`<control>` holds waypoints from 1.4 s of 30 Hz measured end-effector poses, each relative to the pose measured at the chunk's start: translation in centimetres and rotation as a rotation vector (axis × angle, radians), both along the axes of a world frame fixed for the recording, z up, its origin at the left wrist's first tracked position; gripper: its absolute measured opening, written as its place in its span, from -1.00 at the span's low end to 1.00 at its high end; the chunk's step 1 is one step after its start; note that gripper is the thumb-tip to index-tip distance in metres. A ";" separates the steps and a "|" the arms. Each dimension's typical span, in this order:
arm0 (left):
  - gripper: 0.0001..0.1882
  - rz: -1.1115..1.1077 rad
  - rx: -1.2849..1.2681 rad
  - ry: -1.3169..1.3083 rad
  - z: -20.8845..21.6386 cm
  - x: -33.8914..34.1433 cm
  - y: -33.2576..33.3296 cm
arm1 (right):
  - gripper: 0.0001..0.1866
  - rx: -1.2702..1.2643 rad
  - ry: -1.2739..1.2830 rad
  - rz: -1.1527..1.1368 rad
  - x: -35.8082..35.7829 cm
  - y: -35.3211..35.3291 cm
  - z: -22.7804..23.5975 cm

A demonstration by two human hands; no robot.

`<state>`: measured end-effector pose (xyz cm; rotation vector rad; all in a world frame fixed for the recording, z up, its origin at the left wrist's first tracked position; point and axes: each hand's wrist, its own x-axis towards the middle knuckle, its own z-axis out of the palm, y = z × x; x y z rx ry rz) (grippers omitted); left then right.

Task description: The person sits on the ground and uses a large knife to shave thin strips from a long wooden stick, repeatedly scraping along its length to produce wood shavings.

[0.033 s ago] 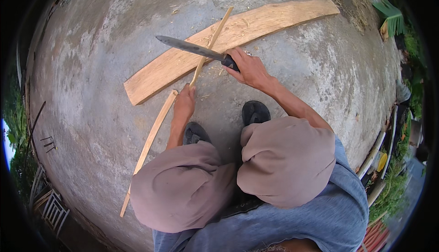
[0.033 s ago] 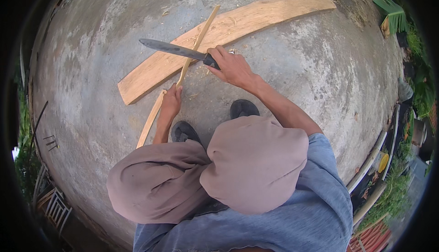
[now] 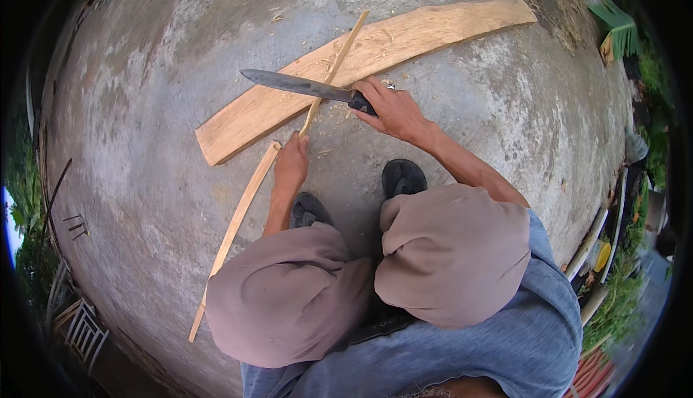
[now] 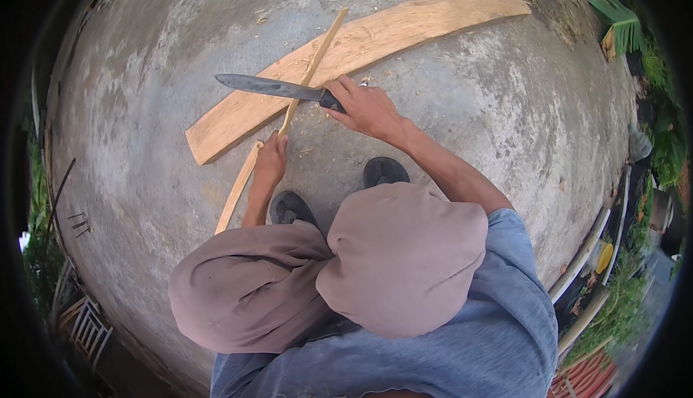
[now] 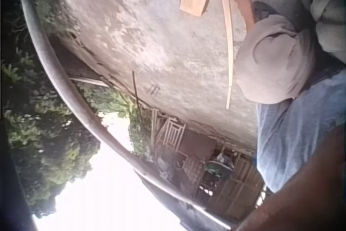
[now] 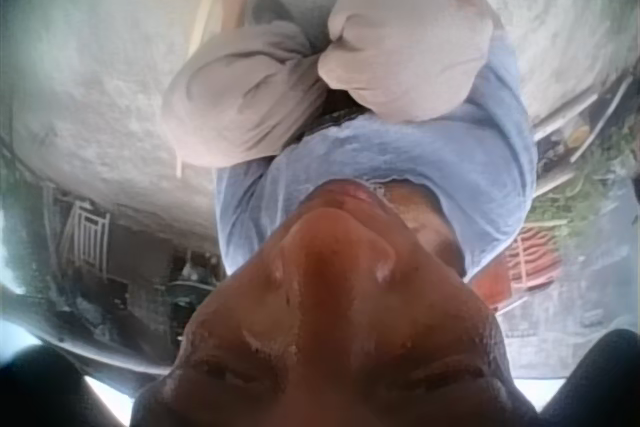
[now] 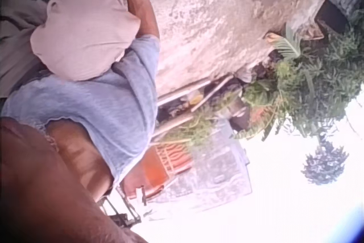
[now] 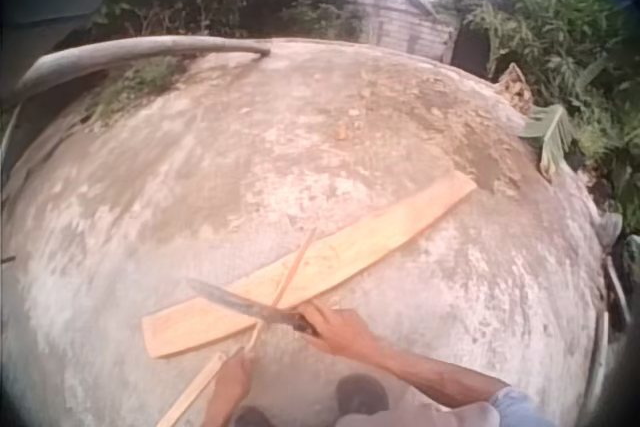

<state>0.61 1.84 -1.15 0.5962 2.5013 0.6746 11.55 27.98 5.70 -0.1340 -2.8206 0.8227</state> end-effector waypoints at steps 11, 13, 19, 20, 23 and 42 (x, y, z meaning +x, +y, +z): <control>-0.52 0.000 -0.145 0.005 1.6 0.4 0.7 | -0.58 0.095 -0.235 0.028 0.4 0.8 -1.8; -0.53 -0.013 -0.160 0.033 1.2 0.4 0.7 | -0.58 0.112 -0.160 0.053 0.7 1.0 -1.6; -0.53 -0.013 -0.146 0.049 1.3 0.6 1.2 | -0.55 0.088 -0.274 -0.046 0.5 1.1 -2.8; -0.52 -0.005 -0.148 0.048 1.5 0.5 1.0 | -0.55 0.107 -0.226 -0.013 0.5 1.0 -2.6; -0.51 -0.009 -0.121 0.053 1.4 0.2 1.1 | -0.56 0.169 -0.203 -0.021 0.6 1.7 -2.5; -0.58 -0.018 -0.027 0.040 1.2 -0.1 0.8 | -0.54 -0.915 -0.402 -0.262 -0.3 1.9 -4.2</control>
